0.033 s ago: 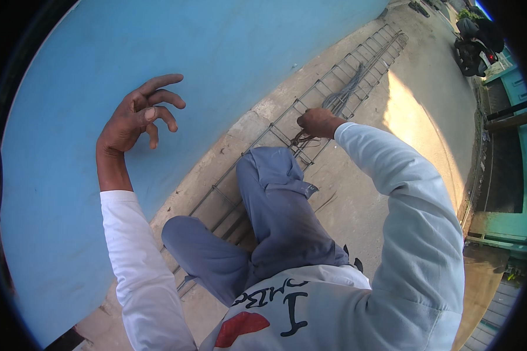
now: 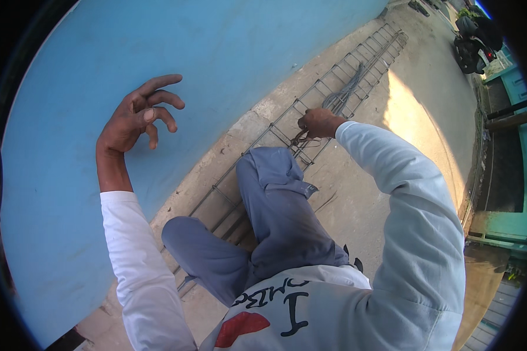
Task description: The person sits on a concrete floor and ties a rebar mesh grid using wire and pliers. They wrap wire around the intersections of the steel bars and twist it tight to secure the structure.
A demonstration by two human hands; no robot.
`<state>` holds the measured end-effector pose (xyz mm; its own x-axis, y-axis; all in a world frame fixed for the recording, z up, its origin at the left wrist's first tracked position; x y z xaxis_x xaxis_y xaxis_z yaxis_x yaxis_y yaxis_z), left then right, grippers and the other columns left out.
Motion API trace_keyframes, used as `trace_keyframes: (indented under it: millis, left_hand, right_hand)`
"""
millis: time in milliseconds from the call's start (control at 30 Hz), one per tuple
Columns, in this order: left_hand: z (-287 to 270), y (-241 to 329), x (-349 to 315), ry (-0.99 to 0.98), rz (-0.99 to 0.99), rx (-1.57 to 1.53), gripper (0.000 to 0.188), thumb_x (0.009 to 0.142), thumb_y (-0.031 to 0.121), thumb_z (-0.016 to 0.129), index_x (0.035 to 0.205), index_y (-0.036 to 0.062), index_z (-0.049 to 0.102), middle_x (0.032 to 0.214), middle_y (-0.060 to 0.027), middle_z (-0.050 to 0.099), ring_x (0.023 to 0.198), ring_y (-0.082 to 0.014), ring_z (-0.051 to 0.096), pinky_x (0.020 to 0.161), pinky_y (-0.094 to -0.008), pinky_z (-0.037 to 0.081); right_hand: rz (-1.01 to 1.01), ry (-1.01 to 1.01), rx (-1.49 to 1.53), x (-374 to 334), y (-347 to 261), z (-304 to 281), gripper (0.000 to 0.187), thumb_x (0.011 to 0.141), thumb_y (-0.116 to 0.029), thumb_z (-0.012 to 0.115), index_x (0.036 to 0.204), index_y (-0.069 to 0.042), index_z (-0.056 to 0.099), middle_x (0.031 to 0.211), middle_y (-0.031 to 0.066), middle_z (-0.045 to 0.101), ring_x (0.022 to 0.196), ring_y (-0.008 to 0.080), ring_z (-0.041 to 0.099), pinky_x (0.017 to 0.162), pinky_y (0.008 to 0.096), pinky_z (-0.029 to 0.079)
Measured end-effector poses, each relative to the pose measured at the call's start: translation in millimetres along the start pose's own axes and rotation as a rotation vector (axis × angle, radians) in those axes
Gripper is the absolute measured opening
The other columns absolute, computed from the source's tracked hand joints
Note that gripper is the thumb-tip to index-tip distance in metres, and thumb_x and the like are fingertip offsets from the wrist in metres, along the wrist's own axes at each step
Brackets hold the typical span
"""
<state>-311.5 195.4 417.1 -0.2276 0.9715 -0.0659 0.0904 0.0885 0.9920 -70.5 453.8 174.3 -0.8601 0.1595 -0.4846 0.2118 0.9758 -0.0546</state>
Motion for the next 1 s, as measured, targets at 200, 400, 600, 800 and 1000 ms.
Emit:
trace_keyframes:
  millis: [200,400,600,800,1000]
  left_hand:
    - [1.1,-2.5,1.7,-0.004,0.022,-0.011,0.094,0.064,0.035,0.086,0.143,-0.0022,0.051,0.110,-0.0207,0.070,0.078,-0.0239,0.075,0.045,-0.0275,0.059]
    - [0.7,-0.9,2.5,-0.002,0.031,-0.006,0.099,0.060,0.036,0.088,0.143,-0.0037,0.051,0.109,-0.0204,0.070,0.077,-0.0237,0.075,0.044,-0.0272,0.059]
    - [-1.1,-5.0,2.9,0.009,0.010,-0.016,0.104,0.058,0.042,0.090,0.142,-0.0046,0.050,0.109,-0.0197,0.069,0.077,-0.0230,0.075,0.043,-0.0266,0.059]
    - [-1.4,-8.9,4.6,0.006,-0.007,-0.034,0.108,0.057,0.045,0.091,0.142,-0.0056,0.050,0.109,-0.0195,0.069,0.078,-0.0237,0.075,0.043,-0.0271,0.059]
    - [-3.3,-9.3,5.3,0.017,-0.005,-0.040,0.105,0.057,0.041,0.090,0.142,-0.0067,0.050,0.108,-0.0193,0.069,0.078,-0.0243,0.075,0.042,-0.0279,0.059]
  right_hand:
    - [-0.034,-0.160,-0.183,-18.6,-17.1,4.8,0.051,0.089,-0.010,0.069,0.138,-0.018,0.057,0.139,0.0202,0.049,0.099,0.0414,0.070,0.085,0.0487,0.057]
    - [-0.244,-0.139,-0.572,-31.8,-32.1,14.0,0.048,0.092,-0.014,0.067,0.138,-0.016,0.054,0.126,0.0127,0.050,0.093,0.0299,0.071,0.082,0.0445,0.057]
    - [-0.525,0.270,-0.877,-27.0,-49.6,-13.3,0.022,0.095,-0.024,0.061,0.111,-0.010,0.068,0.104,0.0037,0.056,0.105,0.0197,0.056,0.094,0.0337,0.047]
    - [-0.604,0.399,-0.911,-24.0,-18.2,-9.3,0.030,0.098,-0.029,0.056,0.114,-0.005,0.066,0.109,0.0043,0.062,0.111,0.0187,0.054,0.096,0.0333,0.044]
    - [-0.357,0.142,-0.689,-26.7,16.6,18.8,0.040,0.099,-0.043,0.055,0.107,-0.005,0.066,0.092,0.0045,0.066,0.088,0.0215,0.063,0.085,0.0371,0.048]
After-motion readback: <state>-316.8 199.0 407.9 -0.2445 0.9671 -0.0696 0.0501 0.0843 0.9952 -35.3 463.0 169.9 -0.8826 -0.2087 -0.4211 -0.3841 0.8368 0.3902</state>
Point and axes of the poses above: each hand's wrist, its own x-axis towards the middle knuckle, its own z-axis out of the palm, y = z × x, the point moved 9 cm from there along x, towards the middle knuckle
